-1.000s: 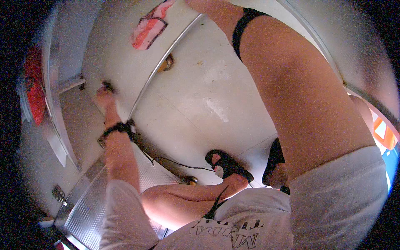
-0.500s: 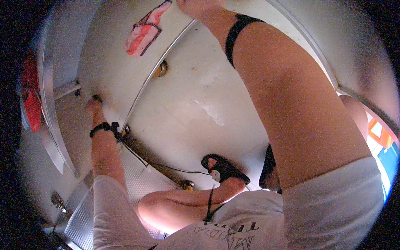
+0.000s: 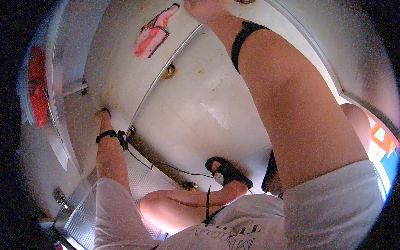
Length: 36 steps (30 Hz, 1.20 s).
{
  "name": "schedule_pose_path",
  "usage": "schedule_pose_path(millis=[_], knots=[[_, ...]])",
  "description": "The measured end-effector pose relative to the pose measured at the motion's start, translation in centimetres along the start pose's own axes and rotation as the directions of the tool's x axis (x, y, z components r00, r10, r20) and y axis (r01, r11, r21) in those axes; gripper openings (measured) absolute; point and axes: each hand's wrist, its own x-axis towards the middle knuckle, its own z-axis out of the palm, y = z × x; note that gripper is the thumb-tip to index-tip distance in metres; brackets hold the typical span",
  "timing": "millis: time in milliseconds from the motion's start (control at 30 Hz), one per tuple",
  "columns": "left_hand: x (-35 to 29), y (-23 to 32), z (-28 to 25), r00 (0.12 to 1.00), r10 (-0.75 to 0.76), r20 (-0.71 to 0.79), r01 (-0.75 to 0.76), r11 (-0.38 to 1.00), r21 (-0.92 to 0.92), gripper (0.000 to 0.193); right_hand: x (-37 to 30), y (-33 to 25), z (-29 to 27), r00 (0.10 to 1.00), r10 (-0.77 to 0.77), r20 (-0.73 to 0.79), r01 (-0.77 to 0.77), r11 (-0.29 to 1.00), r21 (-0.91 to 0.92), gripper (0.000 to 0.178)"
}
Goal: The person cleans the inside of a white cabinet door using a steel wool pad and a cloth. They scrub the surface and wipe it down, then open the cabinet to reveal stacked bowls and a spoon inside.
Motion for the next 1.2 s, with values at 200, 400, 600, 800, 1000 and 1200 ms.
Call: schedule_pose_path(millis=[200, 400, 600, 800, 1000, 1200], knots=[[-3.6, 11.9, -7.3, 0.868, 0.263, -0.421, -0.392, 0.884, -0.255, 0.029, 0.2, -0.4, -0.9, 0.999, 0.01, 0.05, -0.01, 1.0, 0.004, 0.071], [0.4, 10.8, -4.6, 0.825, 0.211, -0.525, -0.368, 0.905, -0.214, 0.025, -0.1, -1.0, -0.4, 0.999, 0.003, 0.049, -0.003, 1.0, -0.006, 0.071], [-2.4, -3.6, 2.8, 0.976, -0.185, 0.119, 0.18, 0.982, 0.049, 0.032, 0.3, -1.0, -0.7, 0.999, -0.009, 0.047, 0.009, 1.0, 0.012, 0.07], [-1.4, 4.5, 0.5, 0.895, 0.081, -0.438, -0.179, 0.966, -0.187, 0.025, -0.1, -1.6, -1.3, 0.995, 0.014, 0.094, -0.013, 1.0, -0.008, 0.07], [-1.3, 7.4, -8.0, 0.932, 0.042, -0.359, -0.122, 0.971, -0.204, 0.022, -1.1, -2.6, -1.7, 0.998, 0.011, 0.068, -0.014, 0.999, 0.034, 0.069], [-18.9, 12.1, -8.5, 0.931, -0.102, -0.351, -0.118, 0.826, -0.551, 0.021, -0.6, -1.5, -2.4, 0.999, 0.005, 0.042, -0.007, 1.0, 0.029, 0.07]])
